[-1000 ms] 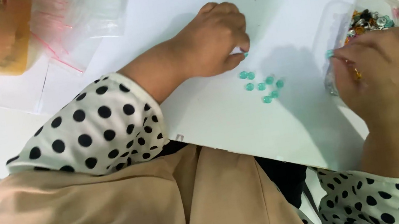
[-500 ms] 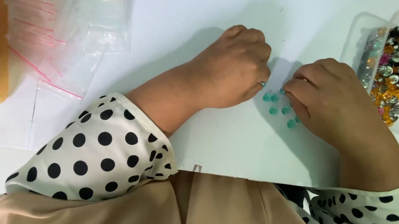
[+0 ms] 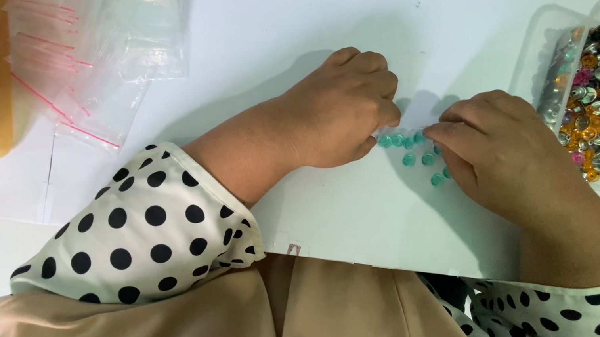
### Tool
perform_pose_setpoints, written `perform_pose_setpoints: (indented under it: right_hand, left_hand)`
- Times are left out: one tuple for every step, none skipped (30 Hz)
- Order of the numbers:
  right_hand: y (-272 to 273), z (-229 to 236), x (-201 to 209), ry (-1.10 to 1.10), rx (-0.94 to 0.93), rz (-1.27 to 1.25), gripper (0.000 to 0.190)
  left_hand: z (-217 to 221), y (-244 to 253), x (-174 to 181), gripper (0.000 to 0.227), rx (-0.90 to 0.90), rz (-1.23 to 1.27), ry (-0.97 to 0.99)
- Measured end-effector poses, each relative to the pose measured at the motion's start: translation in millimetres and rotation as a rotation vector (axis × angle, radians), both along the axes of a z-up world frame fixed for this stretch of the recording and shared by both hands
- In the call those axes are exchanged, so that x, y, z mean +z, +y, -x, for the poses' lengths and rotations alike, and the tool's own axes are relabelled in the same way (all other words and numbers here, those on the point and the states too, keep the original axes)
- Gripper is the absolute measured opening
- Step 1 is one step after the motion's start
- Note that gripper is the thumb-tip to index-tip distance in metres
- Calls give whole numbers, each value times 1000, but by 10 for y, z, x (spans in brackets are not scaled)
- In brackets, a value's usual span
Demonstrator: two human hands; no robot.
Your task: Sorting small decorative buttons and placing them into plastic bags
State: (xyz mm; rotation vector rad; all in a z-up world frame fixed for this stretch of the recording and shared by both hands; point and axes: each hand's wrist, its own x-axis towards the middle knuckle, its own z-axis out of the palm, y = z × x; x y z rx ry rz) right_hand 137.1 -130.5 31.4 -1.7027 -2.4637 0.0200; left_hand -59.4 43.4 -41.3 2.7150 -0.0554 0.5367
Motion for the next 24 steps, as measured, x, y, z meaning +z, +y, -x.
perform_pose_setpoints:
  right_hand:
    - [-5,-22,11,46,-6,12,19]
    - [-7,-45,22,92,-13,25,18]
    - [-10,-53,47,95,-12,22,18]
    - [-13,-64,72,126,-9,43,22]
    - [-26,-72,91,157,-7,64,28]
    - [-23,-93,66,160,-8,60,28]
    - [-30,-112,44,133,-14,118,45]
    - [-34,-134,21,106,-19,176,63]
    - [-48,-124,20,109,-29,174,63]
    - [-61,-114,18,70,-24,184,75]
    - [-69,-105,16,31,-15,197,86]
    - [-77,-94,37,35,-22,197,86]
    - [-78,-87,60,24,-23,199,83]
    - [-78,-76,80,13,-24,200,80]
    - [-75,-73,89,14,-25,204,80]
    - [-72,-67,97,-12,-25,199,76]
    - [-71,-61,106,-39,-26,195,71]
    - [-84,-65,84,-37,-27,198,71]
    - [-92,-70,62,-7,-42,223,71]
    - [-100,-74,43,23,-57,248,72]
    - [-108,-74,33,23,-57,249,72]
    - [-117,-73,24,38,-58,245,67]
    - [-131,-73,14,54,-58,243,63]
    - [-127,-91,-6,54,-58,244,63]
  left_hand:
    - [9,8,32,16,-14,20,45]
    - [17,18,64,20,-28,39,90]
    - [13,7,60,20,-27,36,93]
    - [5,-2,56,23,-17,2,135]
    - [-1,-18,46,29,-9,-32,177]
    - [-2,-38,67,29,-10,-36,180]
    - [-10,-58,86,41,19,-46,182]
    - [-21,-74,104,54,48,-57,185]
    - [-44,-135,94,54,38,-60,187]
    - [-65,-195,81,66,115,-90,107]
    - [-80,-258,67,78,193,-118,27]
    - [-109,-294,64,78,186,-118,29]
    - [-132,-336,59,78,195,-117,15]
    - [-151,-377,51,78,205,-116,0]
    - [-157,-384,40,78,203,-113,2]
    - [-161,-390,30,72,215,-135,-22]
    - [-164,-400,20,66,227,-157,-47]
    - [-155,-400,25,66,226,-153,-45]
    - [-148,-392,34,58,216,-133,-51]
    - [-139,-384,45,49,206,-112,-57]
    - [-130,-379,44,49,206,-112,-57]
    - [-121,-376,44,43,202,-99,-49]
    - [-111,-378,43,37,198,-85,-40]
    - [-101,-370,52,37,198,-84,-40]
